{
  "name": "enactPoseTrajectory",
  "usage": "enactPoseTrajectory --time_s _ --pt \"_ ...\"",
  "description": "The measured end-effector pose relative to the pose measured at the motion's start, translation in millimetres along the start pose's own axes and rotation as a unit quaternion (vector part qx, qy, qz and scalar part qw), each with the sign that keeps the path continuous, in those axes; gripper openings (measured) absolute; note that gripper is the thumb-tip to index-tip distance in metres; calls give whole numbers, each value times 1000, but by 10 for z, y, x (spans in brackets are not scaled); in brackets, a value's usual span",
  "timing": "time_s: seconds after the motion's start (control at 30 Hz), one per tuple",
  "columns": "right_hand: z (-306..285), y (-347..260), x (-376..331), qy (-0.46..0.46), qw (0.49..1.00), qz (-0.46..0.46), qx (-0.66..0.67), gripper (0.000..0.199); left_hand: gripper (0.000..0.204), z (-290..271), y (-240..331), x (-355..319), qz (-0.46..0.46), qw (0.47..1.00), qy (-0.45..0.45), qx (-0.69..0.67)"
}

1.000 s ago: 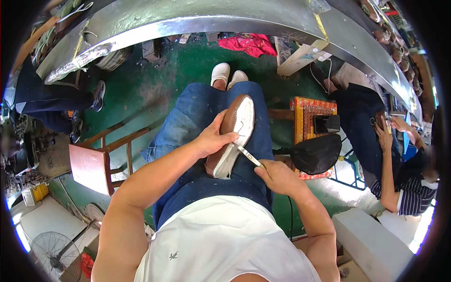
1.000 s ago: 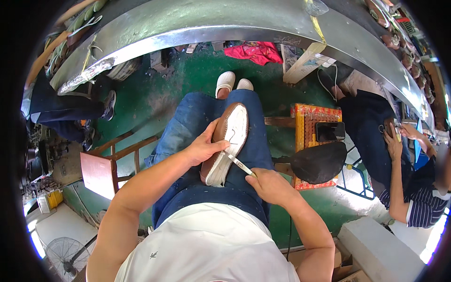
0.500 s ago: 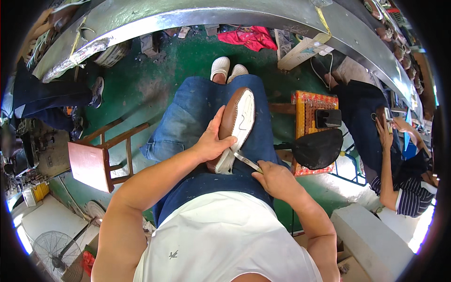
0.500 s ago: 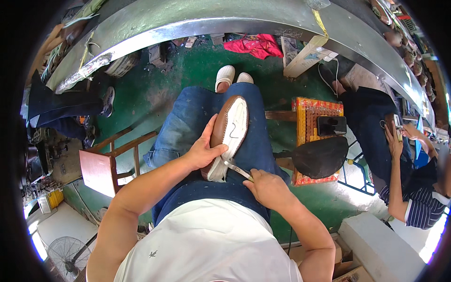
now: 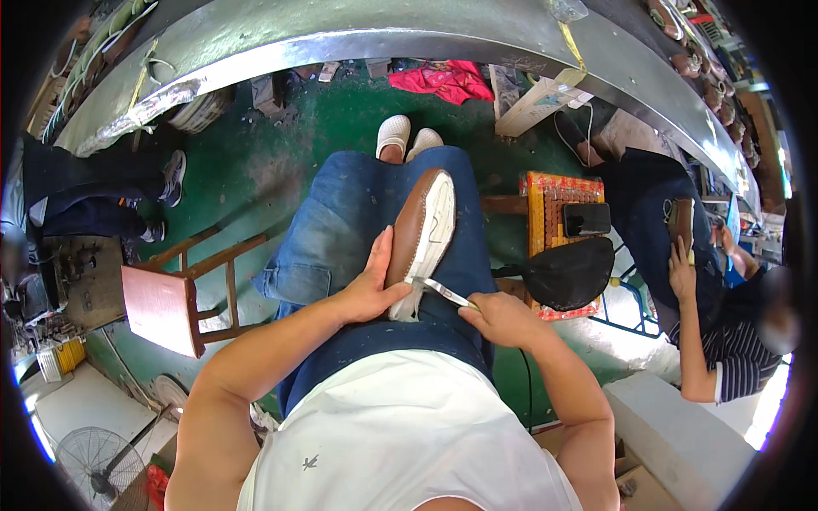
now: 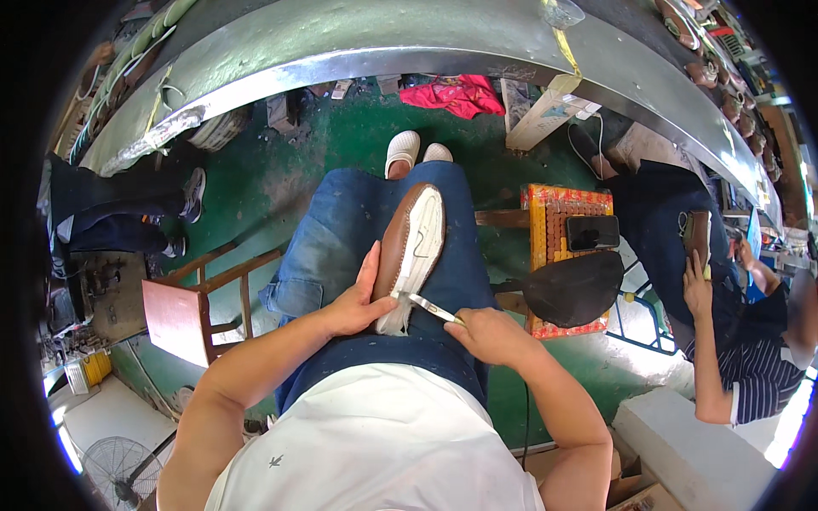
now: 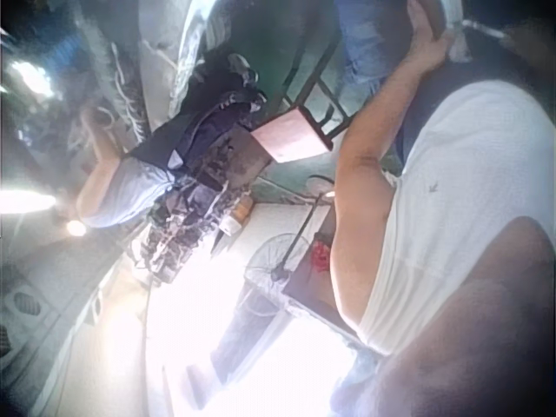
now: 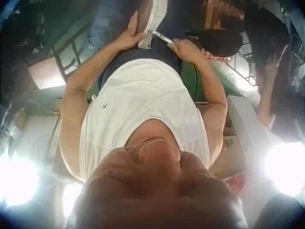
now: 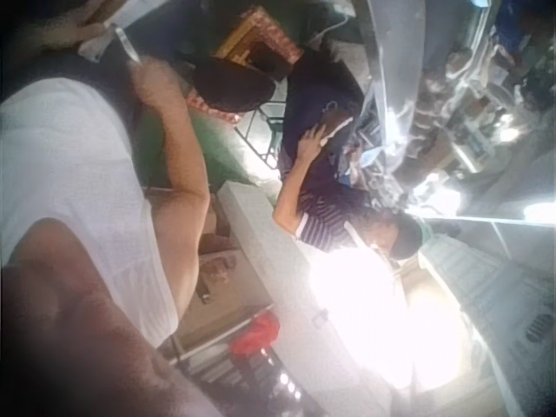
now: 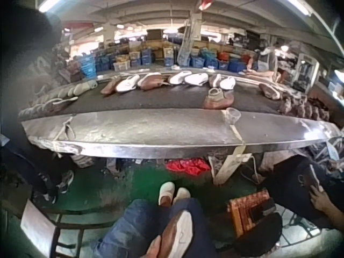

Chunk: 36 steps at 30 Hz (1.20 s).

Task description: Assemble shoe components using hand tools on a manufacturing line.

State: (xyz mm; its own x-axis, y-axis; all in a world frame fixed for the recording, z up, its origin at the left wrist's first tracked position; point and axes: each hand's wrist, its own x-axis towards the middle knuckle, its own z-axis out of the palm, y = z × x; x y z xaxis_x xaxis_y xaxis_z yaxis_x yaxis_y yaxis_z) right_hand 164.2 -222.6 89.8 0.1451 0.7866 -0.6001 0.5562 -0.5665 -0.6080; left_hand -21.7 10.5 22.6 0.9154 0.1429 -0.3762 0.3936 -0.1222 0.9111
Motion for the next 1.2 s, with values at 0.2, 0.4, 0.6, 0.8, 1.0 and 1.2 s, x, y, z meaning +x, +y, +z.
enactPoseTrajectory --time_s 0.2,0.4,0.6,0.8,1.0,1.2 --pt "-203 -255 -60 77 990 2 118 38 116 6 58 54 -20 1000 18 -5" --pt "130 -334 131 78 997 -1 -28 38 131 -65 -29 62 -13 1000 -17 9" --pt "165 1 -22 117 967 26 224 27 91 -138 344 513 -83 985 147 35" --pt "-72 66 -16 85 933 70 343 24 74 -303 292 840 -1 997 23 -74" --pt "-514 -80 -87 28 948 109 297 24 74 -245 418 821 -6 995 -78 -63" --pt "-609 -38 -79 92 996 13 12 25 73 -249 468 829 -15 996 -86 -19"
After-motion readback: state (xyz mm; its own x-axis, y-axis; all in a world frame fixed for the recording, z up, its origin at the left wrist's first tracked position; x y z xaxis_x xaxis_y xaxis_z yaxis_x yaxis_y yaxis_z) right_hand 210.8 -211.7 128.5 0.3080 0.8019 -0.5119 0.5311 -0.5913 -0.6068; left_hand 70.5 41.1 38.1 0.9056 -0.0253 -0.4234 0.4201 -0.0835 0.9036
